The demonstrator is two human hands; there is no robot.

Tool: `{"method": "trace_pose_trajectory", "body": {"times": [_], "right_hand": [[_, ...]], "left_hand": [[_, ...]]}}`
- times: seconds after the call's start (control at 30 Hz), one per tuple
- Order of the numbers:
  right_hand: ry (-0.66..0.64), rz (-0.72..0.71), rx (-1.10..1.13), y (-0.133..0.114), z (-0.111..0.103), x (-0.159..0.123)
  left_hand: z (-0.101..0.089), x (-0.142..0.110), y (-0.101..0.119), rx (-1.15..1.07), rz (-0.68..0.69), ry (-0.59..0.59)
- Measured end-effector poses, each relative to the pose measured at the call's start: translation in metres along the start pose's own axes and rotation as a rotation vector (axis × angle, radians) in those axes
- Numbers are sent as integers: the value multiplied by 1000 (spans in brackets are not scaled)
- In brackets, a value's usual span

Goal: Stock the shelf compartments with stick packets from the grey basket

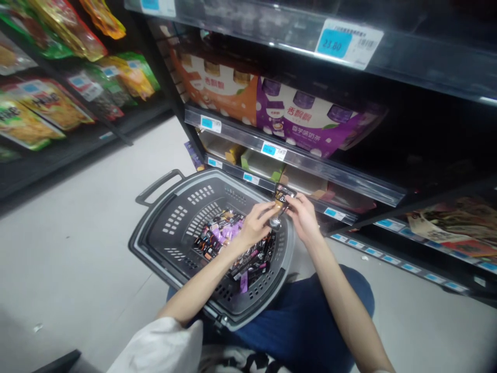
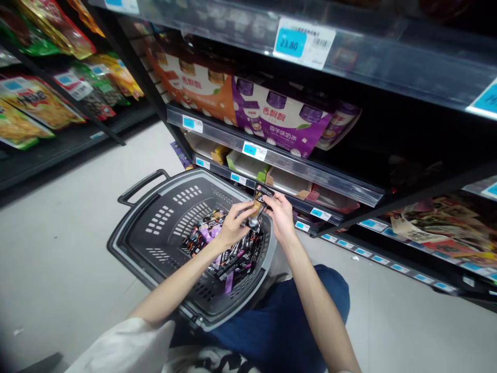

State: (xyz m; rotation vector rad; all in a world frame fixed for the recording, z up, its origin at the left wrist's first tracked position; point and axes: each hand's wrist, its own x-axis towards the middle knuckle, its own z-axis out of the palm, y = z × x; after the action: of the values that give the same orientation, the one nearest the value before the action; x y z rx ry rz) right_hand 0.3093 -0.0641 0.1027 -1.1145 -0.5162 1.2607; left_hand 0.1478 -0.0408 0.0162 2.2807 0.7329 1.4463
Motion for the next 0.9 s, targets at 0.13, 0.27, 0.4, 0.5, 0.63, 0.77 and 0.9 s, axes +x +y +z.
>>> {"method": "trace_pose_trajectory", "body": {"times": [0.13, 0.27, 0.4, 0.5, 0.63, 0.77, 0.9], "right_hand": [[-100, 100, 94, -6, 0, 0], [-54, 288, 289, -10, -3, 3], [37, 273, 311, -9, -6, 6], [38, 259, 288, -7, -7, 8], [14, 262, 239, -4, -6, 9], [17, 280, 208, -3, -5, 9], [-17, 268, 181, -6, -4, 6]], "left_hand": [[5, 11, 14, -446, -480, 119], [11, 16, 18, -1062, -951, 297], [11, 16, 11, -1244, -1072, 394], [10, 16, 6, -1248, -1059, 401], [9, 15, 1, -1189, -1048, 414], [9, 15, 0, -1132, -1032, 400], [10, 13, -2, -985, -897, 383]]}}
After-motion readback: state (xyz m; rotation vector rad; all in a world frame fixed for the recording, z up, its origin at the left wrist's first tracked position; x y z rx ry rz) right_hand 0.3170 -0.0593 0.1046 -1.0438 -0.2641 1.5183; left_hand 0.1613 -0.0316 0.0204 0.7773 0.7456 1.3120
